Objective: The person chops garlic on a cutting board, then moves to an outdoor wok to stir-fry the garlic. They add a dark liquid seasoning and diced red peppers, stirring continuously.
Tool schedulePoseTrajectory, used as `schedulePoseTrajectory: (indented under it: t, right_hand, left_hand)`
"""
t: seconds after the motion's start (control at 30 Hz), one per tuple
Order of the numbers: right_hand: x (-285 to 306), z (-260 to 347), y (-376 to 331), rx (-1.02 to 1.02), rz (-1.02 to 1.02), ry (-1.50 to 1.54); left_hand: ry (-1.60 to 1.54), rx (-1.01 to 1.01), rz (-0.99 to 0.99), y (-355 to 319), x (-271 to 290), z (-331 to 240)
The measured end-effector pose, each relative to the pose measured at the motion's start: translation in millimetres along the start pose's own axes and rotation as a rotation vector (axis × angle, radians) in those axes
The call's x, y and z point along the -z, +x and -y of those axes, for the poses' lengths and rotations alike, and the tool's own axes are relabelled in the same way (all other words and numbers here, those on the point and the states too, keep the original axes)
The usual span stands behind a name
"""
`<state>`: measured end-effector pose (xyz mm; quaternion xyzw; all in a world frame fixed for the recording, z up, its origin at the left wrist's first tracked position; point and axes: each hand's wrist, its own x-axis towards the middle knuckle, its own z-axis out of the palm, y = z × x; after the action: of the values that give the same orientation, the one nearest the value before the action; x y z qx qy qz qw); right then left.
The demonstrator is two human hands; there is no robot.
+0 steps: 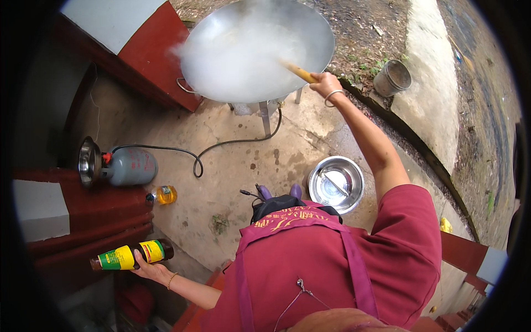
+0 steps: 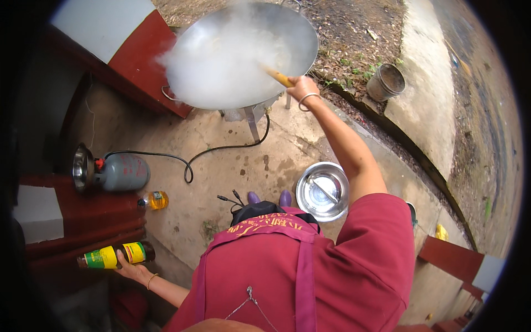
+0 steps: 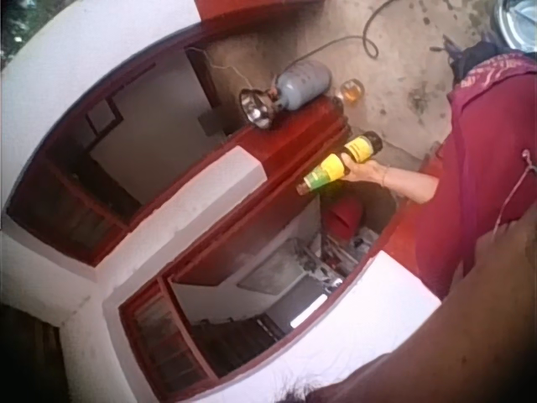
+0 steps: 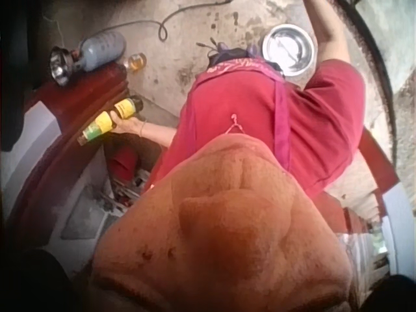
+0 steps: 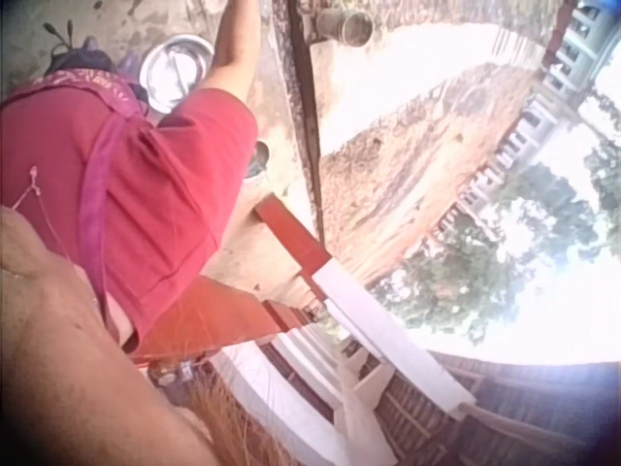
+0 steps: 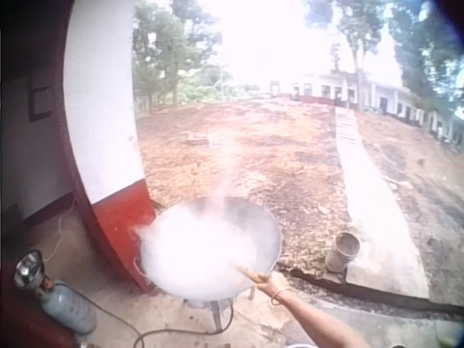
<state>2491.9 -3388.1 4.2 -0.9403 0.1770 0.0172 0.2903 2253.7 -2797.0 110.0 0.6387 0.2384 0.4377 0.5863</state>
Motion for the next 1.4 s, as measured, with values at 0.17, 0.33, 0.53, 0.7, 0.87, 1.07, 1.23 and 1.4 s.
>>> schedulePoseTrajectory:
  t: [0.17,0.33,0.53,0.7,0.87,1.07,1.23,1.4]
  right_hand:
    - [72,9,-37,-0.340,0.345,1.076]
    - [154,4,-43,-0.351,0.452,1.195]
    - [267,87,-22,0.144,0.269,-0.116]
    - [282,232,-52,-0.034,0.259,-0.681]
    - [294,251,-6,-0.119,0.403,-0.693]
    - [279,263,18,-0.133,0.560,-0.677]
    - [232,239,33,-0.091,0.649,-0.614]
    - [191,213,14,-0.015,0.525,-0.459]
  left_hand:
    - [-0.011,0.008,-0.023,4,10,10]
    - [-0.055,-0.002,-0.016,7,9,15]
    - [-0.080,0.020,-0.002,11,12,18]
    - [-0.102,0.029,-0.009,17,22,31]
    - [-0.078,0.086,-0.026,21,30,41]
    - [-0.046,0.109,-0.057,21,32,39]
    - [-0.018,0.091,-0.078,24,45,45]
    - [-0.013,0.105,-0.102,27,41,46]
